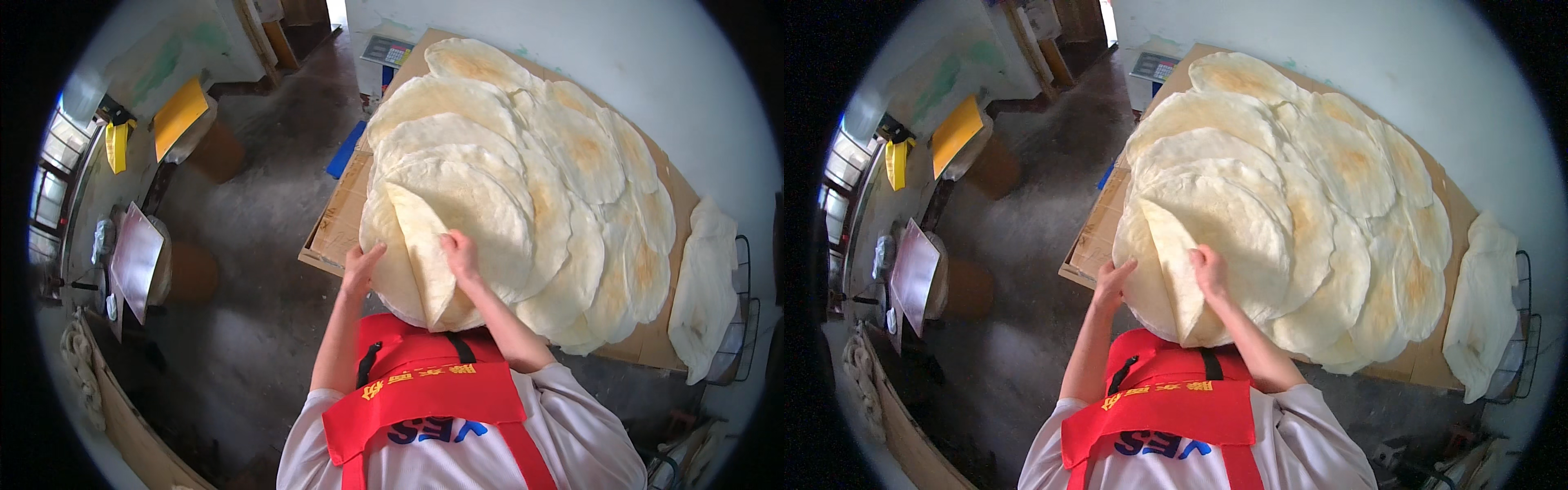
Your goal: The person repeatedly picks up thin, round dough sheets from a pile and stacks them on a cardboard surface. They handle the sheets one at a time, separating and aligning them before placing them in a growing stack.
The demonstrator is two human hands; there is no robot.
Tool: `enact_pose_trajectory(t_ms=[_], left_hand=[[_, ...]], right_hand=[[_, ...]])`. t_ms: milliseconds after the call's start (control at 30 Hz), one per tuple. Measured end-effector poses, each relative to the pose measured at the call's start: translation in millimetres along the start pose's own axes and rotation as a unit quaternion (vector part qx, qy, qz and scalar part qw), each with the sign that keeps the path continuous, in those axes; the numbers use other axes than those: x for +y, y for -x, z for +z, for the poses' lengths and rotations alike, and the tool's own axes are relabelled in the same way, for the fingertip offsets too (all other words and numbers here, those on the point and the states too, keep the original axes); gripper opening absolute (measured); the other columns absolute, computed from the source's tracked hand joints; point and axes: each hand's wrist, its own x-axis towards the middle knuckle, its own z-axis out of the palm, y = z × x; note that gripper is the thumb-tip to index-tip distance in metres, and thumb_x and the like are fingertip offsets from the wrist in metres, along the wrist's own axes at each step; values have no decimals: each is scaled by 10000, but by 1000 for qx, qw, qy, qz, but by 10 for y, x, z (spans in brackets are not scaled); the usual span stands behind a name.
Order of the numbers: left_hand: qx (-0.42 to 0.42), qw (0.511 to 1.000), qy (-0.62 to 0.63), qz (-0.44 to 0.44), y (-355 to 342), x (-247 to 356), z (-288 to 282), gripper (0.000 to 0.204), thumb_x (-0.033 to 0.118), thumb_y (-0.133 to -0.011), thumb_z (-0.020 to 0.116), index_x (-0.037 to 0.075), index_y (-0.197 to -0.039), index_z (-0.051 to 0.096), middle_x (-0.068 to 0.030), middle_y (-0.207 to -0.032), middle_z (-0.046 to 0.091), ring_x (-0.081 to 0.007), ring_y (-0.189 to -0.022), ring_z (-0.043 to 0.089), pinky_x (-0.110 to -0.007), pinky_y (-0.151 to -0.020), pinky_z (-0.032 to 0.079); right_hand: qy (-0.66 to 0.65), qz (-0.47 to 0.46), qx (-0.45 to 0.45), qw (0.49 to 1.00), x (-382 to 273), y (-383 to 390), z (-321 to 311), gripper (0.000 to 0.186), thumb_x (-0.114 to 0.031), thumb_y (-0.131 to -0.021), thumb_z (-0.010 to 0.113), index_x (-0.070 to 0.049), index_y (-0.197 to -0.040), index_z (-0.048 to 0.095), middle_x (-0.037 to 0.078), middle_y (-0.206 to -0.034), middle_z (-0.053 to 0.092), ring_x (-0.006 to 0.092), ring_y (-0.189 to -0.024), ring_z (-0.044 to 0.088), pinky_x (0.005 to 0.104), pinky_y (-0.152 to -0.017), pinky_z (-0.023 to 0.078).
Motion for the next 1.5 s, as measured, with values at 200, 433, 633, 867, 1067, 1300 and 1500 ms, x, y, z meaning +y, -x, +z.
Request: enact_pose_trajectory(t_ms=[200,433,633,867,1067,1300,1500], left_hand=[[42,996,33,76,59,499,124,179,156,-751,613,1,-841,607,-16,-672,567,-78,-565,516,-215,-490,396],[149,974,108,132,606,1232,-816,155,86,-789,577,-6,-914,585,-66,-817,623,-159,-672,600,-287,-618,487],[255,944,144,155,1494,1316,-1679,311,186,-808,556,-20,-1040,537,-118,-919,601,-226,-780,607,-319,-659,502],[411,897,8,161,2458,556,-2845,290,203,-836,549,-21,-1020,544,-94,-889,599,-186,-762,581,-301,-658,487],[411,902,45,126,2751,133,-3101,305,239,-882,487,-17,-1040,539,-72,-871,587,-166,-741,565,-290,-635,476],[347,908,88,217,2278,584,-2243,324,222,-867,501,12,-1114,485,-79,-963,553,-163,-799,546,-281,-669,462],[30,940,173,292,1269,1525,-307,326,113,-880,483,26,-1188,420,-90,-1029,556,-161,-868,571,-299,-722,492]], right_hand=[[72,-94,98,988,-335,-256,-481,179,-191,-838,502,-32,-765,543,180,-639,522,257,-557,533,348,-517,401],[123,-220,156,955,-1142,-1055,-1802,173,-147,-838,500,-21,-858,616,110,-724,623,145,-651,580,282,-599,448],[227,-253,220,914,-2190,-1488,-2241,203,-213,-827,515,-38,-826,617,128,-690,603,173,-667,604,291,-607,452],[386,-412,188,804,-2960,-1331,-1481,142,-177,-779,555,-36,-772,568,133,-657,572,233,-592,560,344,-565,453],[429,-527,31,733,-1958,-346,-56,41,-87,-743,511,-59,-723,488,60,-524,507,175,-464,560,320,-383,447],[359,-313,-296,828,-504,605,418,473,-273,-653,704,-82,-1041,513,75,-1061,497,249,-1043,452,417,-760,444],[283,-174,-264,906,-302,237,-298,304,-227,-756,585,-74,-1017,567,116,-1030,565,301,-948,535,390,-793,430]])
